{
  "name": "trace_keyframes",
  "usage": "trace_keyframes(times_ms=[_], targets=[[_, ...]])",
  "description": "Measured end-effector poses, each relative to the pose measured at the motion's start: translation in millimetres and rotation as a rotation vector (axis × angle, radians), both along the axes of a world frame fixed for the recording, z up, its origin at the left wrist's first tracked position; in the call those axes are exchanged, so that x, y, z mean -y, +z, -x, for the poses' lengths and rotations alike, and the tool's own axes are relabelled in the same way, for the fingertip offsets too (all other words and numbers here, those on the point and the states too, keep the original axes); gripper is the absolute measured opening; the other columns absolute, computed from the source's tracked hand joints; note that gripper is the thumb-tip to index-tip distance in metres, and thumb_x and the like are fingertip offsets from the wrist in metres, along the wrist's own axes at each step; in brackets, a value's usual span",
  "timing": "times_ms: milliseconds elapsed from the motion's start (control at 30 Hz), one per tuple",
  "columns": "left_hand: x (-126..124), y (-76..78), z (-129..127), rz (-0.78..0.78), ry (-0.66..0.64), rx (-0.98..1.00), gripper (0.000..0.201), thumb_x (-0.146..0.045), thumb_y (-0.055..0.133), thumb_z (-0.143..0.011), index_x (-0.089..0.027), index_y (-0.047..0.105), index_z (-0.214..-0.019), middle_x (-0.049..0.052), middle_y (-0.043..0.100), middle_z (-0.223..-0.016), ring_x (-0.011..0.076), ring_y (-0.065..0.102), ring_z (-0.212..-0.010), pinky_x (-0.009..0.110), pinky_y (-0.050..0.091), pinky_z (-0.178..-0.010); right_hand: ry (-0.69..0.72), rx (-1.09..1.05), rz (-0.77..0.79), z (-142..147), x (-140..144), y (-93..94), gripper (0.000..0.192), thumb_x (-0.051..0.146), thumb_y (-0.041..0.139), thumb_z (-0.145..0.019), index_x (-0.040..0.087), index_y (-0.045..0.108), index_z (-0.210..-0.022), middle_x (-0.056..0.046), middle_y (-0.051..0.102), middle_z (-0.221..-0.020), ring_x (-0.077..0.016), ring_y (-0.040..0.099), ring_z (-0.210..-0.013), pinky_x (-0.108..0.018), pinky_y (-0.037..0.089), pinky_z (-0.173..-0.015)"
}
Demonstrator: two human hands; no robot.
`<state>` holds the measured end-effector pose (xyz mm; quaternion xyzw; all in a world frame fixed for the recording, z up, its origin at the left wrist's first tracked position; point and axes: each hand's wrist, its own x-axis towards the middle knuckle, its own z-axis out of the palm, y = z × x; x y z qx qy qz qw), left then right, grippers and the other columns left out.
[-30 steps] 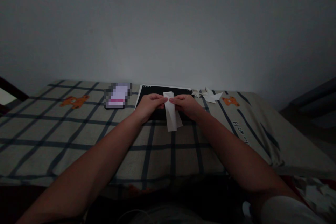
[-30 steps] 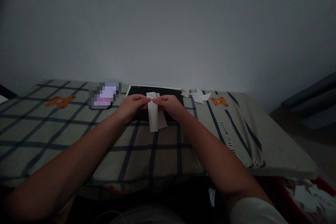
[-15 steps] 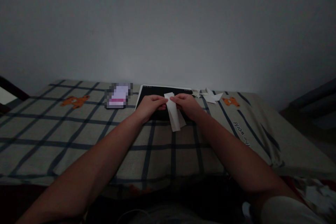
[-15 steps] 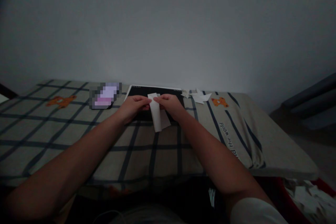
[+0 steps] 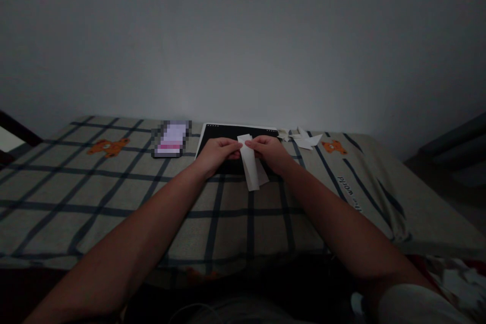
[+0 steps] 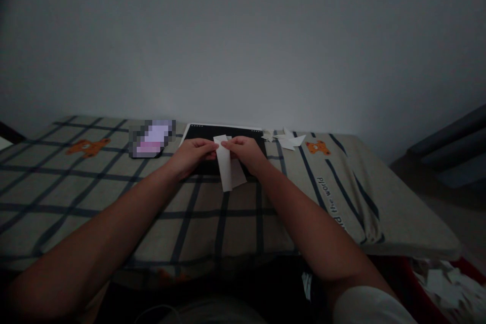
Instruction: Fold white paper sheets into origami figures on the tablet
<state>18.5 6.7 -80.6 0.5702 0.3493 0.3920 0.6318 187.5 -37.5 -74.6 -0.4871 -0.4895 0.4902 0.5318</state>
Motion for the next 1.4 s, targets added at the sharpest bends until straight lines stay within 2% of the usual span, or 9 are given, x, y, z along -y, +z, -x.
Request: trace_keyframes(times_ms=[300, 533, 733, 900, 1000, 1100, 1200, 1400], targets=[[-0.7, 0.6, -0.5, -0.015, 0.013, -0.027, 0.022, -0.033, 0.072, -0.067, -0.012, 0.067, -0.073, 0.003, 0.064, -0.069, 0.0098, 0.058, -0.063, 0.024, 0.05, -0.066, 0.092, -0.069, 0.005, -2.5, -1.9, 0.9, 0.026, 0.039, 0.07, -0.067, 0.016, 0.065, -0.079, -0.001, 0.064, -0.072, -0.0108, 0.056, -0.064, -0.025, 0.046, -0.061], [0.2, 0.2, -0.3, -0.034, -0.015, -0.028, 0.023, -0.035, 0.072, -0.067, -0.013, 0.068, -0.074, 0.003, 0.065, -0.07, 0.0097, 0.058, -0.063, 0.024, 0.05, -0.066, 0.012, -0.004, -0.051, -2.2, -1.7, 0.7, 0.026, 0.039, 0.071, -0.065, 0.015, 0.061, -0.066, 0.0, 0.06, -0.061, -0.0092, 0.053, -0.055, -0.024, 0.044, -0.055], [1.1, 0.6, 0.0, 0.004, -0.02, -0.04, 0.023, -0.033, 0.073, -0.066, -0.012, 0.068, -0.075, 0.004, 0.066, -0.07, 0.0106, 0.059, -0.065, 0.026, 0.05, -0.068, 0.028, 0.004, -0.043, -1.2, -1.8, -0.4, 0.031, 0.046, 0.067, -0.068, 0.016, 0.061, -0.071, 0.0, 0.06, -0.062, -0.0099, 0.053, -0.056, -0.024, 0.044, -0.055], [2.6, 0.2, -0.4, -0.015, -0.053, -0.059, 0.025, -0.034, 0.073, -0.066, -0.012, 0.069, -0.078, 0.005, 0.067, -0.073, 0.0118, 0.06, -0.066, 0.028, 0.05, -0.07, -0.032, 0.07, -0.088, -1.0, -2.7, -1.7, 0.029, 0.045, 0.065, -0.07, 0.016, 0.06, -0.068, 0.001, 0.059, -0.059, -0.0095, 0.052, -0.053, -0.024, 0.044, -0.053], [2.9, 1.1, -1.1, -0.036, -0.008, -0.061, 0.026, -0.035, 0.074, -0.064, -0.013, 0.068, -0.077, 0.005, 0.067, -0.074, 0.0128, 0.06, -0.066, 0.029, 0.051, -0.07, -0.021, 0.037, -0.067, -1.7, -4.2, -3.6, 0.028, 0.045, 0.066, -0.07, 0.017, 0.062, -0.072, 0.0, 0.061, -0.061, -0.01, 0.054, -0.054, -0.026, 0.046, -0.055], [2.1, 2.6, -0.9, -0.083, 0.075, -0.063, 0.026, -0.036, 0.075, -0.063, -0.013, 0.067, -0.074, 0.004, 0.066, -0.071, 0.0125, 0.059, -0.064, 0.029, 0.051, -0.068, 0.048, 0.011, -0.018, -3.0, -5.1, -5.5, 0.03, 0.043, 0.069, -0.067, 0.016, 0.066, -0.08, -0.003, 0.065, -0.069, -0.0115, 0.057, -0.059, -0.027, 0.049, -0.059], [0.7, 3.5, -0.2, -0.124, 0.122, -0.067, 0.027, -0.036, 0.074, -0.064, -0.013, 0.068, -0.076, 0.003, 0.067, -0.072, 0.012, 0.059, -0.064, 0.029, 0.051, -0.069, 0.092, 0.07, -0.002, -3.9, -4.1, -5.7, 0.028, 0.041, 0.07, -0.067, 0.014, 0.068, -0.076, -0.004, 0.065, -0.067, -0.0113, 0.057, -0.058, -0.027, 0.048, -0.059], [-0.7, 1.2, 0.4, -0.061, 0.06, -0.043, 0.031, -0.038, 0.073, -0.065, -0.012, 0.069, -0.083, 0.005, 0.067, -0.076, 0.0116, 0.06, -0.068, 0.028, 0.051, -0.072, -0.023, 0.159, -0.08, -4.3, -2.8, -3.7, 0.026, 0.039, 0.069, -0.068, 0.014, 0.068, -0.074, -0.004, 0.065, -0.066, -0.0108, 0.056, -0.054, -0.028, 0.048, -0.058]])
